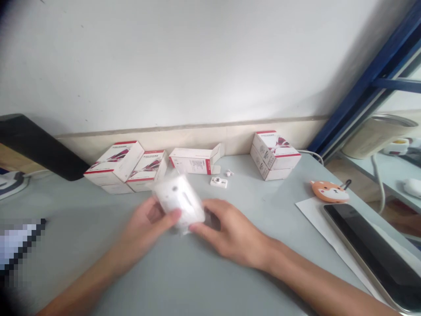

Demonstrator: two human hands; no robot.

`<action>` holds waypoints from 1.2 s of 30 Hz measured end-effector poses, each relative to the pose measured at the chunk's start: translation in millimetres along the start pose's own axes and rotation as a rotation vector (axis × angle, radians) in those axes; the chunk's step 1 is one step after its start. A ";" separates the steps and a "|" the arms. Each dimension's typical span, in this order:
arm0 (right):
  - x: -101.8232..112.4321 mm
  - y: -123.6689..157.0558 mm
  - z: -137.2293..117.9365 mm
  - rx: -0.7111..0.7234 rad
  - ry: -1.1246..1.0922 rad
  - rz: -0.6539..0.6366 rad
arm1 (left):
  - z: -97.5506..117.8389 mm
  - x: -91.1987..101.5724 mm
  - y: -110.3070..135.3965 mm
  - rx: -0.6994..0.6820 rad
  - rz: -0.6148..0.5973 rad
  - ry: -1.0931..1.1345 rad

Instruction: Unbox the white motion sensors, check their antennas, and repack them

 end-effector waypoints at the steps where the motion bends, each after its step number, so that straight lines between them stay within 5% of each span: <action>1: 1.4 -0.3 0.1 -0.054 -0.086 -0.003 | 2.3 0.0 -0.1 0.011 0.005 0.096; 5: 11.6 -1.3 3.1 -0.207 -0.229 0.023 | 1.9 -7.6 -1.0 0.048 -0.067 0.413; 10: 20.5 -2.5 8.8 -0.225 -0.185 0.080 | -7.2 -13.9 -6.1 0.094 -0.135 0.681; 16: 20.7 -5.9 14.3 -0.261 -0.447 0.099 | -1.3 -9.9 -4.6 0.082 -0.166 0.633; 22: 40.1 -0.1 24.0 -0.279 -0.541 0.330 | 0.7 -9.0 -1.2 0.077 -0.148 0.626; 24: 38.7 0.6 19.6 -0.234 -0.536 0.287 | 0.8 -10.7 -1.3 0.081 -0.162 0.646; 28: 14.0 -0.4 6.6 -0.242 -0.477 -0.005 | 3.7 -11.7 -3.9 0.077 -0.165 0.611; 36: 8.4 -3.4 9.6 -0.246 -0.564 0.014 | 15.0 -1.4 3.3 -0.016 -0.004 0.320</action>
Point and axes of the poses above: each hand's wrist, its own y-axis away from the middle knuckle, its own x-axis out of the back of the hand, z = x × y, the point moved 7 cm from there along -y, towards the middle knuckle, and after that the axes turned 6 degrees about y, right-handed, at the moved point
